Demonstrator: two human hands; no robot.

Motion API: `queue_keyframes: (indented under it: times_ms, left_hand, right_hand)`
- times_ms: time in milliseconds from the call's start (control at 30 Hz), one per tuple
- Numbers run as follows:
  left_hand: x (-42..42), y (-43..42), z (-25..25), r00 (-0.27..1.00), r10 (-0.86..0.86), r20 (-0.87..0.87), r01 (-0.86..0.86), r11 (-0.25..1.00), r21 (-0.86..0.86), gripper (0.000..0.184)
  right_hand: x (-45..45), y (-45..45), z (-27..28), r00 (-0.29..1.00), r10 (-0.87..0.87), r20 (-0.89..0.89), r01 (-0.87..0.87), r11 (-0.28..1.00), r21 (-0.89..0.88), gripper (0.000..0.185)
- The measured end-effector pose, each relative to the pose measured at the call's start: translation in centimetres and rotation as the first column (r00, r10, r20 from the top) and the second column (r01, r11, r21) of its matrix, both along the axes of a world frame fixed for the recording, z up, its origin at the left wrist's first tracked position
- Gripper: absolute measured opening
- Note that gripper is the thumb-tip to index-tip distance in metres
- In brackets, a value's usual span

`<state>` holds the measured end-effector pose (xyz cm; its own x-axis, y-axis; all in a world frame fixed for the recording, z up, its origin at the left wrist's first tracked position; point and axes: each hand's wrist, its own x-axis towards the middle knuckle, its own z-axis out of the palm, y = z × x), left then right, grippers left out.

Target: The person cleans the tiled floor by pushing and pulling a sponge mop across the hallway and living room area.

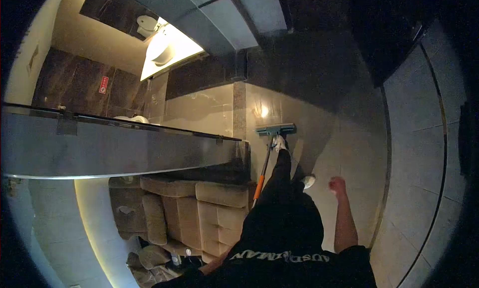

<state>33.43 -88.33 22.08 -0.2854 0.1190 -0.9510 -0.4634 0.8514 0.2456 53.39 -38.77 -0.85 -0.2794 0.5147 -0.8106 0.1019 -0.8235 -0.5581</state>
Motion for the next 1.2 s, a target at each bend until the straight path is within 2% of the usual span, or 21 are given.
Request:
queue_keyframes:
  times_ms: [100,200,267,300,333,367,400,433,467,500,600,633,667,700,767,833,933,1000,1033,1133,1200]
  left_hand:
    - [0.9,-0.1,-1.1,0.997,-0.051,-0.064,0.050,0.999,-0.016,0.013]
    - [1.3,0.4,-3.4,0.987,-0.104,-0.126,0.106,0.994,0.009,0.014]
    - [0.9,1.5,-5.8,0.978,-0.127,-0.168,0.138,0.989,0.050,0.014]
    - [0.5,2.2,-7.0,0.974,-0.132,-0.184,0.147,0.986,0.073,0.014]
    - [0.2,2.7,-8.9,0.972,-0.138,-0.192,0.162,0.980,0.115,0.014]
    - [-0.4,3.8,-10.4,0.969,-0.148,-0.199,0.177,0.975,0.137,0.014]
    - [-1.5,5.8,-11.7,0.965,-0.169,-0.200,0.202,0.966,0.162,0.014]
    - [-2.9,7.9,-13.4,0.959,-0.189,-0.210,0.230,0.955,0.188,0.014]
    - [-4.5,10.1,-14.9,0.953,-0.214,-0.214,0.260,0.942,0.212,0.015]
    - [-6.4,12.5,-16.2,0.945,-0.243,-0.221,0.292,0.928,0.230,0.015]
    - [-14.4,19.6,-20.7,0.919,-0.341,-0.196,0.386,0.880,0.278,0.015]
    - [-18.2,19.6,-31.4,0.890,-0.420,-0.176,0.456,0.828,0.326,0.016]
    - [-19.7,23.2,-20.0,0.979,-0.174,-0.101,0.195,0.948,0.252,0.011]
    - [-23.0,24.3,-20.4,0.908,-0.350,-0.230,0.407,0.868,0.284,0.012]
    - [-26.7,26.9,-18.7,0.986,-0.157,-0.058,0.164,0.977,0.136,0.025]
    - [-29.4,27.1,-17.2,0.997,0.025,0.071,-0.050,0.923,0.381,0.014]
    - [-29.0,25.7,-15.2,0.964,0.227,0.140,-0.262,0.907,0.330,0.023]
    - [-27.8,23.0,-13.6,0.919,0.346,0.187,-0.389,0.870,0.302,0.025]
    - [-27.2,21.7,-12.7,0.883,0.416,0.215,-0.464,0.839,0.283,0.026]
    - [-26.2,19.2,-8.5,0.878,0.441,0.183,-0.477,0.832,0.282,0.030]
    - [-26.6,15.9,-8.4,0.860,0.462,0.216,-0.505,0.832,0.231,0.032]
  right_hand:
    - [-4.3,3.8,9.2,0.996,0.085,-0.003,-0.081,0.958,0.273,0.014]
    - [-2.9,3.4,9.4,0.982,0.113,-0.154,-0.039,0.907,0.419,0.023]
    - [0.0,2.1,4.8,0.979,0.200,0.046,-0.203,0.914,0.352,0.024]
    - [1.2,0.1,5.3,0.939,0.282,0.195,-0.335,0.878,0.341,0.020]
    - [2.9,-2.0,6.5,0.415,0.621,0.665,-0.896,0.405,0.182,0.022]
    - [6.4,-4.9,5.0,0.136,0.637,0.758,-0.989,0.136,0.064,0.021]
    - [10.1,-7.0,3.3,0.201,0.686,0.699,-0.971,0.232,0.051,0.021]
    - [14.0,-8.8,1.9,0.440,0.699,0.563,-0.867,0.495,0.063,0.021]
    - [16.6,-9.9,1.8,0.612,0.646,0.456,-0.732,0.682,0.017,0.021]
    - [18.8,-10.6,1.7,0.701,0.584,0.410,-0.630,0.776,-0.030,0.021]
    - [20.5,-10.5,3.7,0.801,0.446,0.399,-0.455,0.887,-0.077,0.021]
    - [20.4,-9.9,4.1,0.828,0.393,0.399,-0.402,0.913,-0.065,0.021]
    - [19.7,-9.6,4.8,0.857,0.325,0.399,-0.339,0.940,-0.036,0.021]
    - [18.8,-9.3,5.5,0.888,0.246,0.387,-0.273,0.962,0.015,0.021]
    - [16.2,-7.7,6.2,0.930,0.128,0.344,-0.178,0.977,0.118,0.021]
    - [12.7,-6.8,7.0,0.955,0.067,0.290,-0.129,0.972,0.199,0.021]
    - [8.8,-6.8,5.0,0.957,0.150,0.250,-0.230,0.915,0.332,0.022]
    - [10.5,-8.4,-3.3,0.851,0.351,0.391,-0.524,0.516,0.677,0.022]
    - [9.1,-9.1,-2.6,0.788,0.441,0.428,-0.603,0.415,0.682,0.025]
    - [6.5,-10.3,0.0,0.656,0.442,0.612,-0.742,0.526,0.415,0.022]
    - [6.0,-9.7,1.2,0.754,0.514,0.410,-0.635,0.731,0.252,0.019]
